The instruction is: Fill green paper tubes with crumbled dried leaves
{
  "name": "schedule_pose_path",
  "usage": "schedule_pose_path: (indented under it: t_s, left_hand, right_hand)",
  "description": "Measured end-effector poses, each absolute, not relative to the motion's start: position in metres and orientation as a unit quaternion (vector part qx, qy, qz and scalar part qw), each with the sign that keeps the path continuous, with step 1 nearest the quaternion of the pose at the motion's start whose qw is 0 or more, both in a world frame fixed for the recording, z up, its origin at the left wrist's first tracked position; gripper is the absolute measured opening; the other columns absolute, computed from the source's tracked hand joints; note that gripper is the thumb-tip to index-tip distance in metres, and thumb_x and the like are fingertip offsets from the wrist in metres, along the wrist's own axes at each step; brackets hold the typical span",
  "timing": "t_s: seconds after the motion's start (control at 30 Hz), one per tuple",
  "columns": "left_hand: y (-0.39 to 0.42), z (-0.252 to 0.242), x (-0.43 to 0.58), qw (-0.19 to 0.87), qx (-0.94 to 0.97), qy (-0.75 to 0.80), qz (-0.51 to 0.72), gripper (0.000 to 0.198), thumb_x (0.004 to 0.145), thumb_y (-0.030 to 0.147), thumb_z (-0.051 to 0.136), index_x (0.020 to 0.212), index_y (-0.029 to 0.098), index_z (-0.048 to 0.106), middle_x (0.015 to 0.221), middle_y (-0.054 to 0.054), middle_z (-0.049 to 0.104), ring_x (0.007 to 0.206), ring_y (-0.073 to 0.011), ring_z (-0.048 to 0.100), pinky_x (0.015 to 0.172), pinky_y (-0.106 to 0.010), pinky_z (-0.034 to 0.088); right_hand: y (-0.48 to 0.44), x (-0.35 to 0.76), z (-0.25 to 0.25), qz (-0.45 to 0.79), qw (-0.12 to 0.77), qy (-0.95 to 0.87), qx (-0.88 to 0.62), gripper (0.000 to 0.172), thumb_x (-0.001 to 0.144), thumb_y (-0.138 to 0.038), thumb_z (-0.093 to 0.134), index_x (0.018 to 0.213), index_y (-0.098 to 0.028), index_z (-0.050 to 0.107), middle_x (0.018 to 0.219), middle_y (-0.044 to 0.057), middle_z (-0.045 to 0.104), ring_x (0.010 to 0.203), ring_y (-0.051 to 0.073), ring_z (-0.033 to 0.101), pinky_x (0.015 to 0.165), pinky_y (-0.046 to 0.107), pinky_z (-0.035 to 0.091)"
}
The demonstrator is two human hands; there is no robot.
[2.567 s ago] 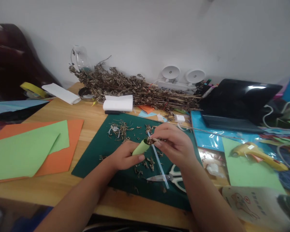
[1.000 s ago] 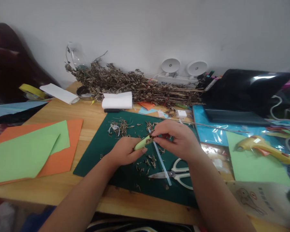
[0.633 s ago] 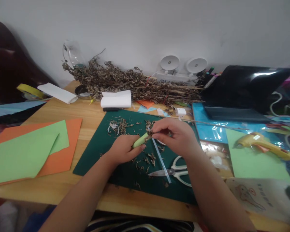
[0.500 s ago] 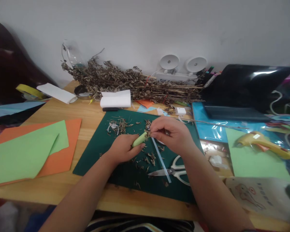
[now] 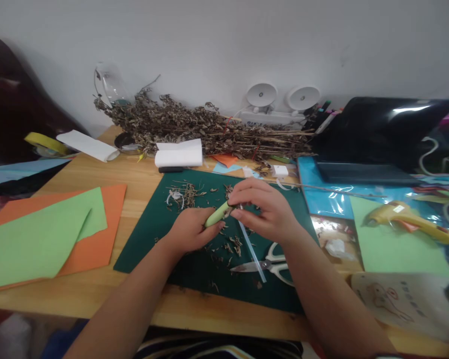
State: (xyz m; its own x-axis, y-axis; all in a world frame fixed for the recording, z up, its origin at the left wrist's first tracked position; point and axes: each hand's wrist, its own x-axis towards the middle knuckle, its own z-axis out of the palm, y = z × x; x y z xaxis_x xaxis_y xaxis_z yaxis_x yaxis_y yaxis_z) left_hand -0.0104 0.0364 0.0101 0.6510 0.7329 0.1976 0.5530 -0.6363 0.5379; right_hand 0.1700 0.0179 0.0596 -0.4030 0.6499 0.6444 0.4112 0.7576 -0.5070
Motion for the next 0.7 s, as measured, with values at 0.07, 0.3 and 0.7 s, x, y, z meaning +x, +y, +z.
schedule_pose_path:
  t_s: [0.07, 0.3, 0.7]
  left_hand:
    - [0.0365, 0.0108, -0.0103, 0.226, 0.882, 0.36, 0.202, 0.028, 0.078, 0.038, 0.035, 0.063, 0.016, 0.044, 0.052, 0.002, 0.044, 0.048, -0.0102, 0.041, 0.048, -0.021, 0.029]
    - [0.0379, 0.0108, -0.0103, 0.232, 0.882, 0.353, 0.209, 0.028, 0.078, 0.037, 0.036, 0.062, 0.016, 0.044, 0.052, 0.002, 0.043, 0.048, -0.0098, 0.04, 0.047, -0.021, 0.029]
    - [0.0383, 0.0081, -0.0094, 0.227, 0.874, 0.367, 0.224, 0.03, 0.078, 0.038, 0.036, 0.057, 0.016, 0.041, 0.051, 0.002, 0.042, 0.046, -0.0093, 0.037, 0.045, -0.021, 0.024]
  right_hand:
    - [0.0171, 0.17, 0.059, 0.149, 0.449, -0.815, -0.336, 0.011, 0.073, -0.021, 0.055, 0.083, -0.018, 0.053, 0.082, 0.004, 0.054, 0.074, 0.011, 0.052, 0.059, 0.022, 0.045]
    - [0.0174, 0.1712, 0.0573, 0.148, 0.424, -0.822, -0.349, 0.021, 0.071, -0.023, 0.058, 0.09, -0.019, 0.05, 0.086, 0.002, 0.054, 0.066, 0.008, 0.049, 0.055, 0.02, 0.042]
    - [0.0149, 0.1691, 0.0578, -0.069, 0.345, -0.871, -0.342, 0.015, 0.076, -0.029, 0.052, 0.087, -0.019, 0.054, 0.082, 0.005, 0.052, 0.078, 0.015, 0.049, 0.067, 0.029, 0.042]
